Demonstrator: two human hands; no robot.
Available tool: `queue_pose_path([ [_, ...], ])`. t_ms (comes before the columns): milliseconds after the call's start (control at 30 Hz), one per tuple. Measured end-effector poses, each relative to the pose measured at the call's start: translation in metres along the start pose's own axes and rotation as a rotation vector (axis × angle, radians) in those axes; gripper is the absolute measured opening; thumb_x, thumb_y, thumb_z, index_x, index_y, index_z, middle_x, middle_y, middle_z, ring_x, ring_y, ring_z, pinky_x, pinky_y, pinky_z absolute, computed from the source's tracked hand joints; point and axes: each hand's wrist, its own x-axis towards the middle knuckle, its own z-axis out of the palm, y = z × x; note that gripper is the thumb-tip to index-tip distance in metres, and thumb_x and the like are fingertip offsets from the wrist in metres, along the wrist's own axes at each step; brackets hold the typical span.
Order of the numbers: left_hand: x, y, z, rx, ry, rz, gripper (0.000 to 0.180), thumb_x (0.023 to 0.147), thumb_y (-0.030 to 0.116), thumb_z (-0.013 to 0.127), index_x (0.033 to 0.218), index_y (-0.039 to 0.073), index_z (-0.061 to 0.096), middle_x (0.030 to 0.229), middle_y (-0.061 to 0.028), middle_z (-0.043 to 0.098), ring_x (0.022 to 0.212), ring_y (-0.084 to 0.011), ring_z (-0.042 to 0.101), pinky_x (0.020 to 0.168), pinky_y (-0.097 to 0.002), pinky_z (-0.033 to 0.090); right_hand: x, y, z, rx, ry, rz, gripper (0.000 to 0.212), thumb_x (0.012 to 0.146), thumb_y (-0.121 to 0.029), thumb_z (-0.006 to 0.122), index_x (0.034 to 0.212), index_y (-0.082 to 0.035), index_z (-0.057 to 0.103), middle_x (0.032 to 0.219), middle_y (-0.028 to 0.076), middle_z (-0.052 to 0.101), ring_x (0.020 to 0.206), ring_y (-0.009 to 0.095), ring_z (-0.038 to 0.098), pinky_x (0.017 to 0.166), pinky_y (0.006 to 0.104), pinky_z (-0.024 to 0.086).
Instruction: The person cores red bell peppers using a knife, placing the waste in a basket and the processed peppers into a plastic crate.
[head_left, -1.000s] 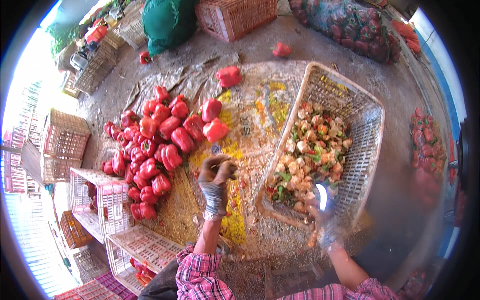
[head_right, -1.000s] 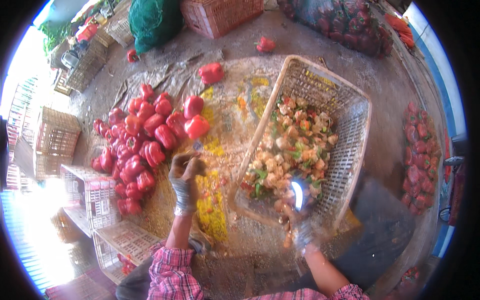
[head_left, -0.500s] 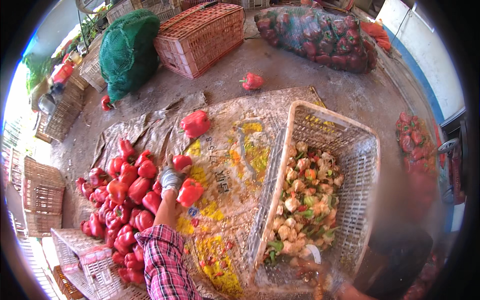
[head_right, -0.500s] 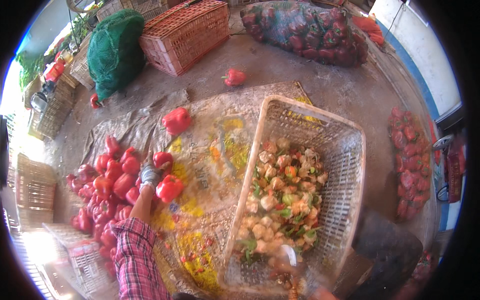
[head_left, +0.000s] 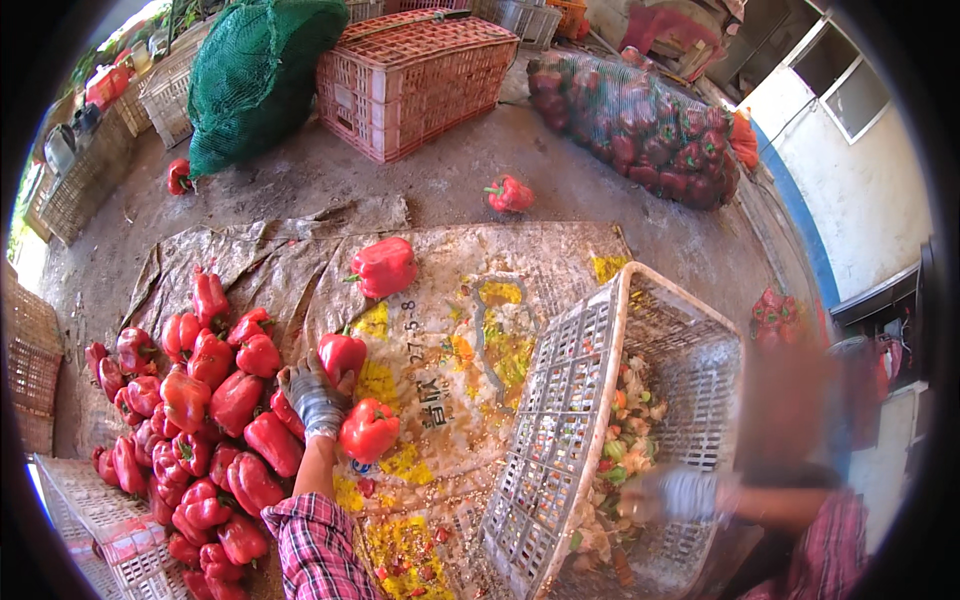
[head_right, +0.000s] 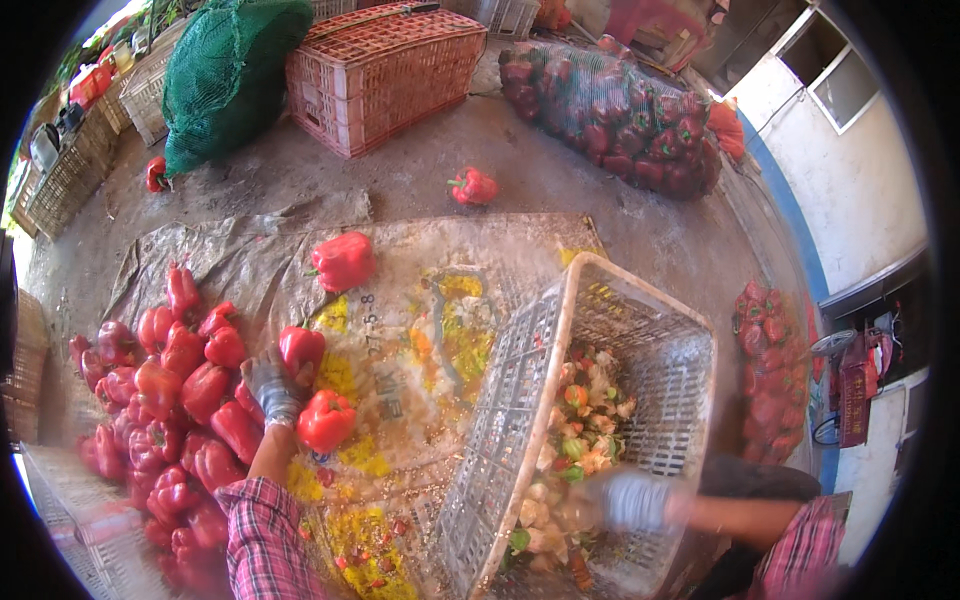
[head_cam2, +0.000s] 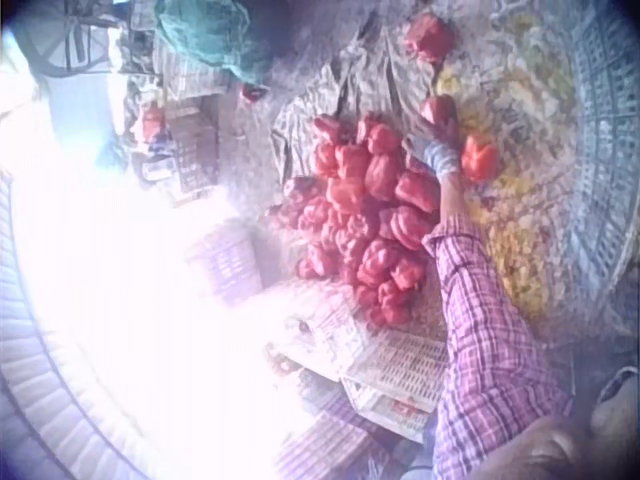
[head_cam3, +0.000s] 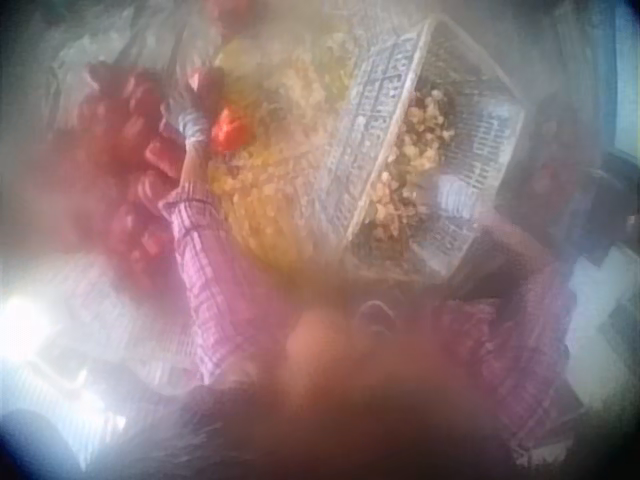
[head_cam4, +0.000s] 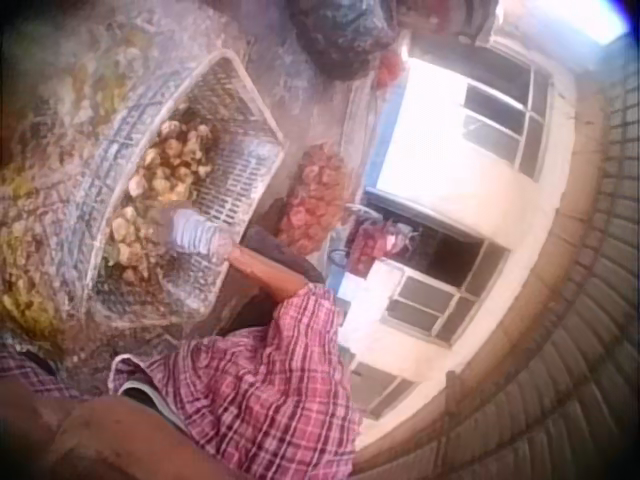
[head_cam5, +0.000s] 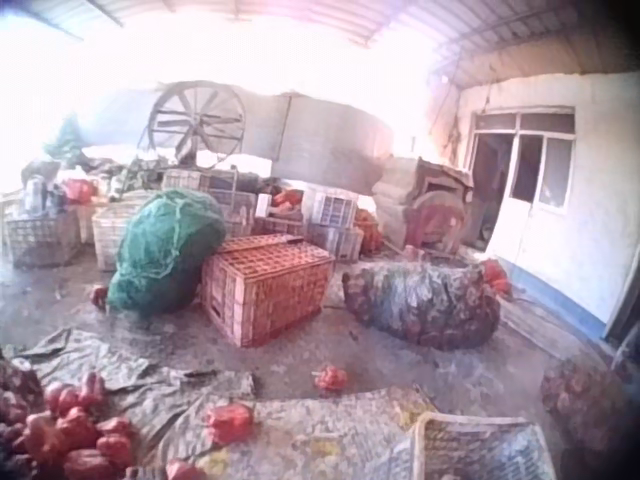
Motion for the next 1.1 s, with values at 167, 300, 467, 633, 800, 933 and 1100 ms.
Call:
queue_pose_path([
  [167, -0.001, 0.000, 0.022, -0.107, 0.056, 0.005, 0.073, 0.071, 0.053, 0.066, 0.122, 0.003, 0.052, 0.115, -0.0176, 0.059, 0.111, -0.0321, 0.053, 0.109, -0.0498, 0.023, 0.030, -0.052, -0.139, 0.182, 0.631, -0.423, 0.029, 0.094, -0.030, 0.054, 0.084, -0.007, 0.068, 0.073, 0.005, 0.068, 0.061, 0.011, 0.063, 0.050, 0.0281, 0.051],
  [300, 0.001, 0.006, 0.021, -0.121, 0.105, 0.013, 0.068, 0.071, 0.049, 0.067, 0.119, 0.003, 0.051, 0.114, -0.0167, 0.057, 0.111, -0.0315, 0.051, 0.108, -0.0494, 0.023, 0.166, -0.029, -0.252, 0.190, 1.038, -0.290, 0.019, 0.091, -0.024, 0.058, 0.091, -0.007, 0.066, 0.073, 0.004, 0.064, 0.065, 0.010, 0.059, 0.055, 0.0279, 0.048],
  [467, 0.001, 0.002, 0.020, -0.156, 0.076, -0.020, 0.070, 0.070, 0.045, 0.069, 0.122, 0.002, 0.049, 0.118, -0.0175, 0.055, 0.116, -0.0328, 0.048, 0.110, -0.0498, 0.021, 0.312, 0.032, -0.372, 0.322, 1.215, -0.056, 0.038, 0.083, -0.033, 0.066, 0.108, -0.004, 0.063, 0.083, 0.009, 0.066, 0.073, 0.016, 0.060, 0.063, 0.0319, 0.051],
  [633, -0.001, -0.006, 0.028, -0.099, 0.086, -0.028, 0.075, 0.071, 0.048, 0.068, 0.125, 0.001, 0.048, 0.122, -0.0181, 0.054, 0.118, -0.0325, 0.047, 0.111, -0.0506, 0.019, 0.395, 0.061, -0.418, 0.144, 1.220, 0.191, 0.068, 0.079, -0.046, 0.069, 0.123, 0.004, 0.055, 0.111, 0.019, 0.064, 0.103, 0.027, 0.061, 0.087, 0.0386, 0.048],
  [800, 0.002, -0.007, 0.030, -0.068, 0.066, -0.040, 0.077, 0.067, 0.049, 0.070, 0.123, 0.002, 0.049, 0.118, -0.0172, 0.056, 0.114, -0.0313, 0.049, 0.110, -0.0508, 0.021, 0.477, 0.139, -0.467, 0.421, 1.248, 0.044, 0.096, 0.075, -0.061, 0.065, 0.140, 0.004, 0.037, 0.131, 0.025, 0.052, 0.126, 0.034, 0.049, 0.101, 0.0398, 0.042],
  [933, 0.006, -0.003, 0.038, -0.032, 0.182, 0.034, 0.078, 0.065, 0.051, 0.071, 0.123, 0.003, 0.049, 0.113, -0.0160, 0.058, 0.109, -0.0315, 0.051, 0.108, -0.0507, 0.023, 0.496, 0.168, -0.459, 0.695, 0.872, -0.525, 0.077, 0.071, -0.048, 0.076, 0.122, 0.003, 0.050, 0.114, 0.020, 0.061, 0.095, 0.026, 0.062, 0.078, 0.0348, 0.052],
  [1100, -0.002, -0.013, 0.039, -0.005, 0.094, -0.021, 0.077, 0.068, 0.054, 0.069, 0.124, 0.004, 0.049, 0.115, -0.0154, 0.058, 0.108, -0.0325, 0.052, 0.107, -0.0518, 0.023, 0.455, 0.042, -0.418, 0.814, 1.107, -0.044, 0.054, 0.068, -0.034, 0.077, 0.109, -0.005, 0.057, 0.100, 0.011, 0.062, 0.074, 0.019, 0.062, 0.053, 0.0302, 0.049],
])
